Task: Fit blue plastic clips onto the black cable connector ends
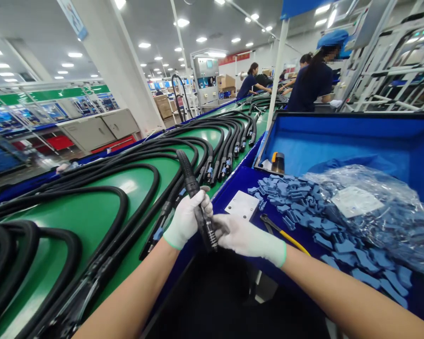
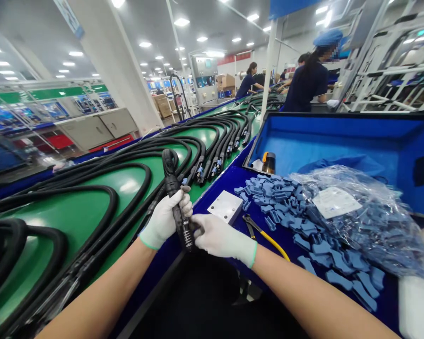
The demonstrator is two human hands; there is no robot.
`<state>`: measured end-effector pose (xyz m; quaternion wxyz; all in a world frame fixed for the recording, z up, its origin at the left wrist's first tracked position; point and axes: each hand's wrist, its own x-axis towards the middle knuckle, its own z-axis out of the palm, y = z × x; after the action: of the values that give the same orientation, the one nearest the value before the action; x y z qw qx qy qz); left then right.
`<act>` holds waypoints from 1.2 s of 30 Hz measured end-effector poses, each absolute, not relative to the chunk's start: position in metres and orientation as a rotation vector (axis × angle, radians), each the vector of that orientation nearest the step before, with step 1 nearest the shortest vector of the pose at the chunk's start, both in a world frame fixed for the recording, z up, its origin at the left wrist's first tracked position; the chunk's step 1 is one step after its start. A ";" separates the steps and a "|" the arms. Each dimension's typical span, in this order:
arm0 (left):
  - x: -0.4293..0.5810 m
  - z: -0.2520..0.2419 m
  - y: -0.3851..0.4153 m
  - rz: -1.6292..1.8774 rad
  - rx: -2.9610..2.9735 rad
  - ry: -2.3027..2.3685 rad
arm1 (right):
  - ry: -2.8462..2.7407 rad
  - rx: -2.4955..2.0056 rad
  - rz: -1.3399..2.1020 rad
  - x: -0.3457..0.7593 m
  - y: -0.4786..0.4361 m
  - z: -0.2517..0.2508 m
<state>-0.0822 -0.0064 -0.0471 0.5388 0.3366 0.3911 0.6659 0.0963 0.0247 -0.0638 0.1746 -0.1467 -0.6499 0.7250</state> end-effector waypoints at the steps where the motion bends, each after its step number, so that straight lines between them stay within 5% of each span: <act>1: -0.082 -0.048 -0.005 1.624 0.815 0.946 | -1.923 -0.453 1.894 0.099 0.027 -0.059; 8: -0.078 -0.056 0.003 1.770 0.873 1.141 | -2.209 -0.815 1.094 0.093 0.023 -0.058; 25: -0.062 -0.052 -0.003 1.728 0.832 1.274 | -1.854 -0.804 1.535 0.091 0.022 -0.069; 32: -0.058 -0.045 -0.001 1.679 0.812 1.356 | -2.082 -0.763 1.149 0.089 0.017 -0.072; 36: -0.057 -0.043 -0.003 1.665 0.844 1.397 | -2.076 -0.785 1.279 0.088 0.015 -0.076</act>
<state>-0.0574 -0.0029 -0.0433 0.3938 0.3326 0.5508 0.6565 0.0882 0.0146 -0.0757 0.2858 -0.2936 -0.7766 0.4786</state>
